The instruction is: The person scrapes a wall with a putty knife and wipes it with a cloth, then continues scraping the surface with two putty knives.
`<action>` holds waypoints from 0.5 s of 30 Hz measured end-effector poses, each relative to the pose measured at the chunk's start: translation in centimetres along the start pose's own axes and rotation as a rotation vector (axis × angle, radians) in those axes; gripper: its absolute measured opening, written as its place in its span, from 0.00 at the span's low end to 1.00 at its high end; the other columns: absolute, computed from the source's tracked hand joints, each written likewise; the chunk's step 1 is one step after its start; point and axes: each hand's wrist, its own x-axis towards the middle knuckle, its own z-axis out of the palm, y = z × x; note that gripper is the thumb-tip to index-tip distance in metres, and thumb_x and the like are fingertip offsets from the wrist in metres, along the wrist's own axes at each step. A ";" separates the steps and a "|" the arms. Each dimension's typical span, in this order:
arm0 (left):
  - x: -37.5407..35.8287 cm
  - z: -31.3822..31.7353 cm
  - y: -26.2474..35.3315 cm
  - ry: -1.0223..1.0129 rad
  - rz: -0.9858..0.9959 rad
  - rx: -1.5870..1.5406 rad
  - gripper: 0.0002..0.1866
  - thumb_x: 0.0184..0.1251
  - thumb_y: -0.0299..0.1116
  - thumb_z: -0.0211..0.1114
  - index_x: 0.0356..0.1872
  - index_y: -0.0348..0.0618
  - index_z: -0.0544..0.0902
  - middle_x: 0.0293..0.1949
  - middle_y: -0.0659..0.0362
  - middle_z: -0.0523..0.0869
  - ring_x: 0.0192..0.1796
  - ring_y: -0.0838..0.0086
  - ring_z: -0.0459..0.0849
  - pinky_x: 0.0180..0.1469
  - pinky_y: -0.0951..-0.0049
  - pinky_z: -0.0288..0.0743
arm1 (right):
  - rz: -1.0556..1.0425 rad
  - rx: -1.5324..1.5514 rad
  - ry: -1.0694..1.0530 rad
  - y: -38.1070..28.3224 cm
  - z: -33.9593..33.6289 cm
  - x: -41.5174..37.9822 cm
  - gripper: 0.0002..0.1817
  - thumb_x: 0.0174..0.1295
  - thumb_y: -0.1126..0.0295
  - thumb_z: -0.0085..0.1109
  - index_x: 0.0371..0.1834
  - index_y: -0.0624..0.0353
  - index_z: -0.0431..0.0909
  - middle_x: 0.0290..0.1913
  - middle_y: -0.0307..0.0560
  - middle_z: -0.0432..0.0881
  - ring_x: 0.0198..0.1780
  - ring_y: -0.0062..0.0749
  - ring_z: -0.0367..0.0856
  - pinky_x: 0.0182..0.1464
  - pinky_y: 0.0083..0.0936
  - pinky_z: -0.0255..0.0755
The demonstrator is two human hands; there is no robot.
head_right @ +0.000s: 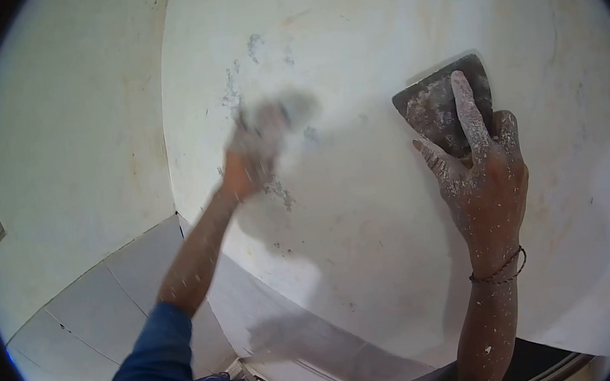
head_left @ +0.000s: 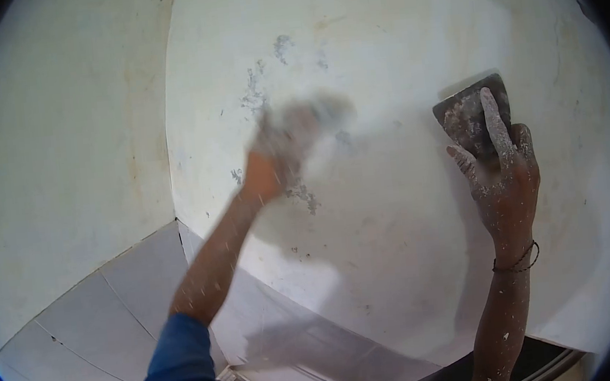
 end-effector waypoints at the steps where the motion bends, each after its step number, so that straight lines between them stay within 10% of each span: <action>1: 1.8 1.7 -2.4 -0.001 -0.072 0.015 0.27 0.68 0.40 0.48 0.67 0.50 0.56 0.67 0.60 0.61 0.66 0.69 0.59 0.66 0.58 0.51 | 0.021 0.030 0.015 1.5 0.1 -0.7 0.36 0.44 0.70 0.70 0.61 0.49 0.69 0.37 0.47 0.75 0.38 0.36 0.75 0.42 0.30 0.75; 5: 5.6 11.2 -11.5 0.085 -0.594 -0.832 0.23 0.67 0.34 0.49 0.62 0.38 0.64 0.59 0.52 0.72 0.49 0.65 0.77 0.47 0.65 0.74 | 0.001 0.091 0.036 1.8 0.5 -1.4 0.36 0.44 0.71 0.70 0.62 0.50 0.69 0.38 0.46 0.75 0.38 0.36 0.75 0.43 0.31 0.75; 8: 1.8 2.6 -2.9 0.540 -0.201 -0.448 0.26 0.64 0.31 0.51 0.64 0.41 0.62 0.65 0.50 0.64 0.63 0.58 0.68 0.65 0.55 0.61 | 0.031 0.048 0.037 0.1 0.8 -0.7 0.37 0.42 0.70 0.70 0.62 0.51 0.69 0.40 0.46 0.75 0.39 0.35 0.75 0.44 0.31 0.76; 11: -1.4 4.1 -5.2 0.523 0.055 -0.556 0.25 0.66 0.31 0.49 0.65 0.46 0.61 0.67 0.54 0.61 0.66 0.59 0.65 0.69 0.53 0.51 | -0.053 0.067 -0.020 -3.2 3.4 0.0 0.38 0.41 0.70 0.71 0.61 0.53 0.69 0.41 0.48 0.75 0.41 0.39 0.76 0.43 0.32 0.75; 15: 6.6 5.4 -13.7 0.489 -0.624 -0.744 0.25 0.68 0.41 0.47 0.59 0.32 0.66 0.54 0.40 0.74 0.53 0.47 0.73 0.58 0.56 0.66 | -0.103 0.167 -0.074 -5.4 5.8 0.8 0.39 0.39 0.70 0.72 0.60 0.54 0.69 0.42 0.52 0.75 0.39 0.44 0.76 0.43 0.33 0.75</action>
